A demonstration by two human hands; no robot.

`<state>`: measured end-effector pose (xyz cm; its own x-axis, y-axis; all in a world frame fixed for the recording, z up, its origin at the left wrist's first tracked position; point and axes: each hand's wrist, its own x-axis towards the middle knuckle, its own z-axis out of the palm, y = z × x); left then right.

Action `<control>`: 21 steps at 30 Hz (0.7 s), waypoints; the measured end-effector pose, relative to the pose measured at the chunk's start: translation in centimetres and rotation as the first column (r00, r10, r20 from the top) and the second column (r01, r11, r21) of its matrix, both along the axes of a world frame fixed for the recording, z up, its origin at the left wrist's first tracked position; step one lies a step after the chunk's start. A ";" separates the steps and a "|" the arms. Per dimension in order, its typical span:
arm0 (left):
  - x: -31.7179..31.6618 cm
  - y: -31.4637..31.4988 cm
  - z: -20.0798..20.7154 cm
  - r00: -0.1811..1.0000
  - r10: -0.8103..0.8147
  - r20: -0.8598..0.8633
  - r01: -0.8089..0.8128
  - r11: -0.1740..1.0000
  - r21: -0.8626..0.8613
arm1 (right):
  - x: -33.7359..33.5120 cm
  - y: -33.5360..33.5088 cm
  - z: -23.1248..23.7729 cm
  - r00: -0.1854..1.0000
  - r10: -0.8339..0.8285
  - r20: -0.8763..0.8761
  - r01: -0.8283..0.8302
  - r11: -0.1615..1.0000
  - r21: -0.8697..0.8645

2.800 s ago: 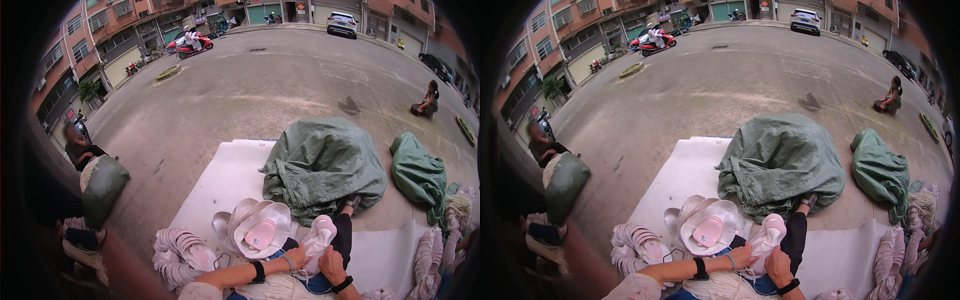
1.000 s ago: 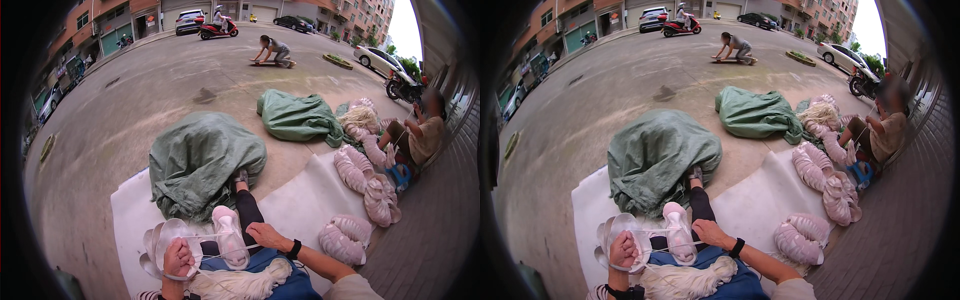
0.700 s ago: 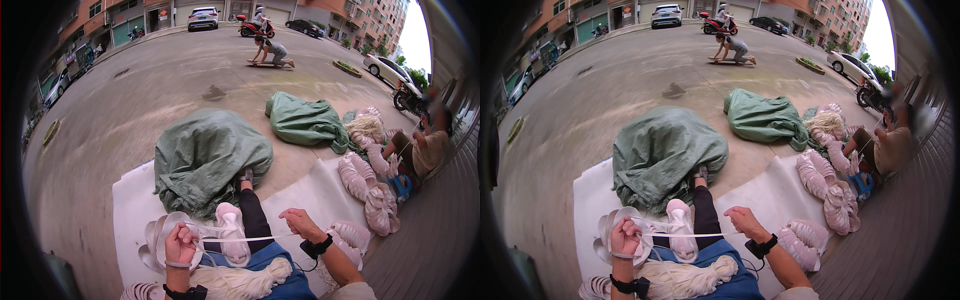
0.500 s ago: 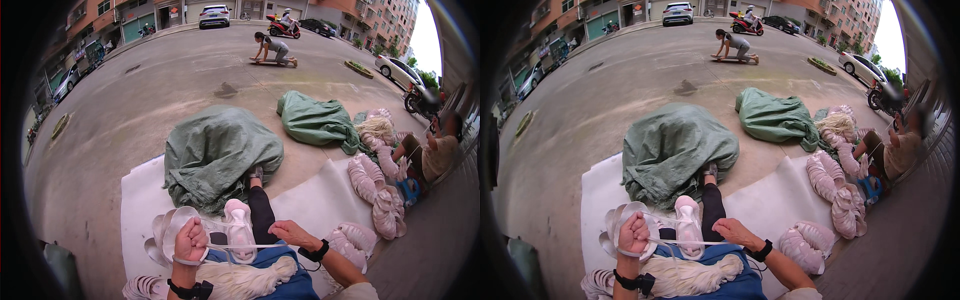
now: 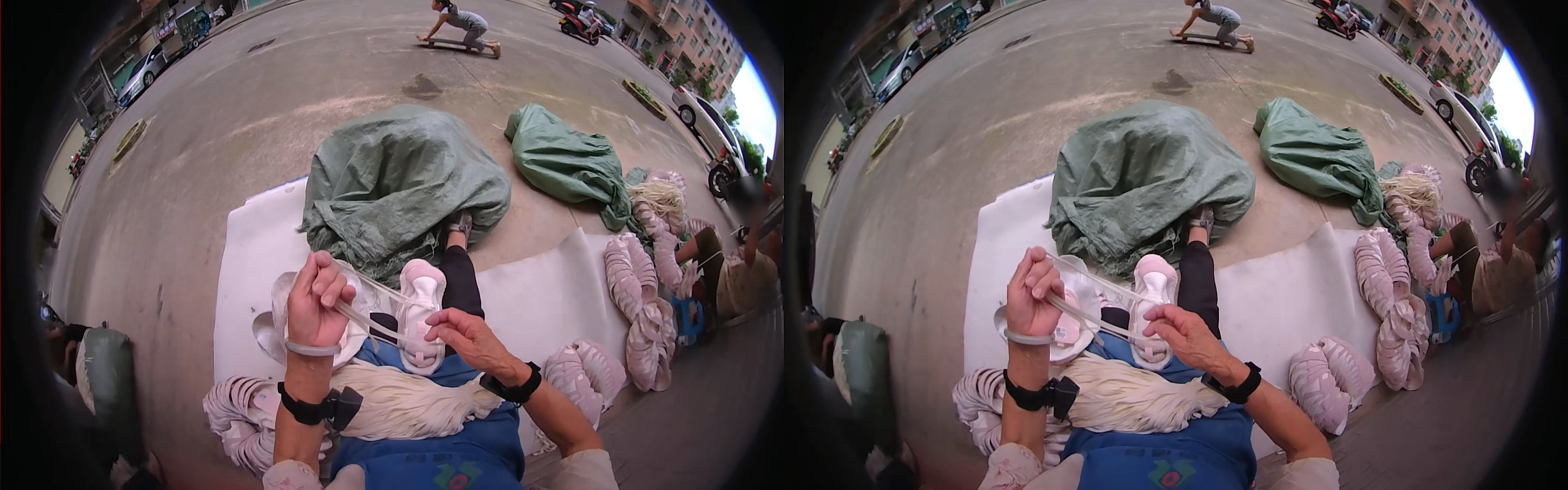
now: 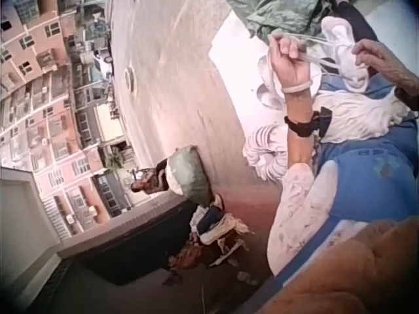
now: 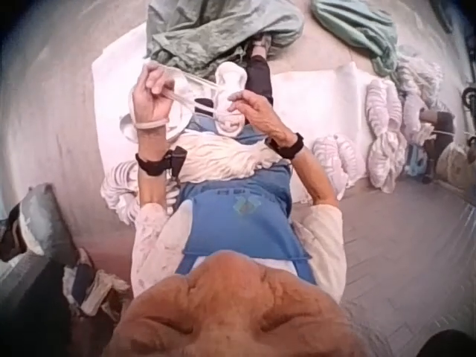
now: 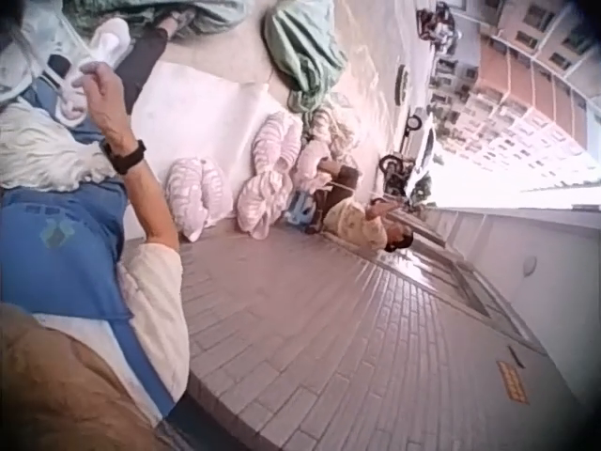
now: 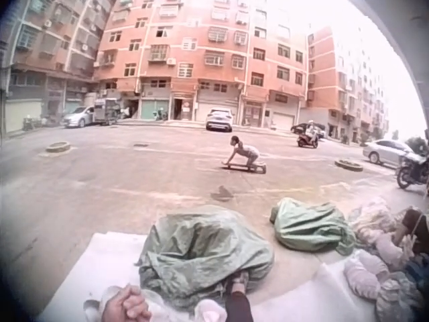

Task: The recorder is threading laces through the eyelets of pink and white sneakers.

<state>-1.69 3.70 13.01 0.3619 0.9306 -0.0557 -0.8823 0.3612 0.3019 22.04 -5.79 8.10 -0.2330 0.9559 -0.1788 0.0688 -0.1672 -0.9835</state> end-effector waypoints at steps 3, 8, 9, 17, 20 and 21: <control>-0.4 0.6 2.3 0.998 0.004 0.055 -0.006 0.999 0.038 | -0.3 -0.4 -0.8 0.998 -0.060 0.000 0.060 0.994 -0.091; -1.8 0.9 1.6 0.998 -0.001 0.061 -0.003 0.998 0.069 | -1.0 -0.2 -1.5 0.998 0.028 0.065 -0.019 0.991 -0.133; -1.9 0.8 1.6 0.998 -0.001 0.059 -0.003 0.998 0.064 | -1.0 -0.3 -1.7 0.998 0.028 0.062 -0.019 0.990 -0.138; -2.4 0.1 2.9 0.993 -0.005 -0.118 0.019 0.992 0.124 | -1.1 -0.3 -1.2 0.920 0.097 0.381 -0.189 0.959 0.212; -2.7 -0.1 3.1 0.970 0.009 -0.243 0.026 0.990 0.141 | -1.6 0.4 0.7 0.925 0.145 0.352 -0.220 0.958 0.183; -2.6 -0.2 3.3 0.961 0.035 -0.273 0.010 0.987 0.162 | -1.7 0.7 1.2 0.924 0.128 0.361 -0.220 0.948 0.229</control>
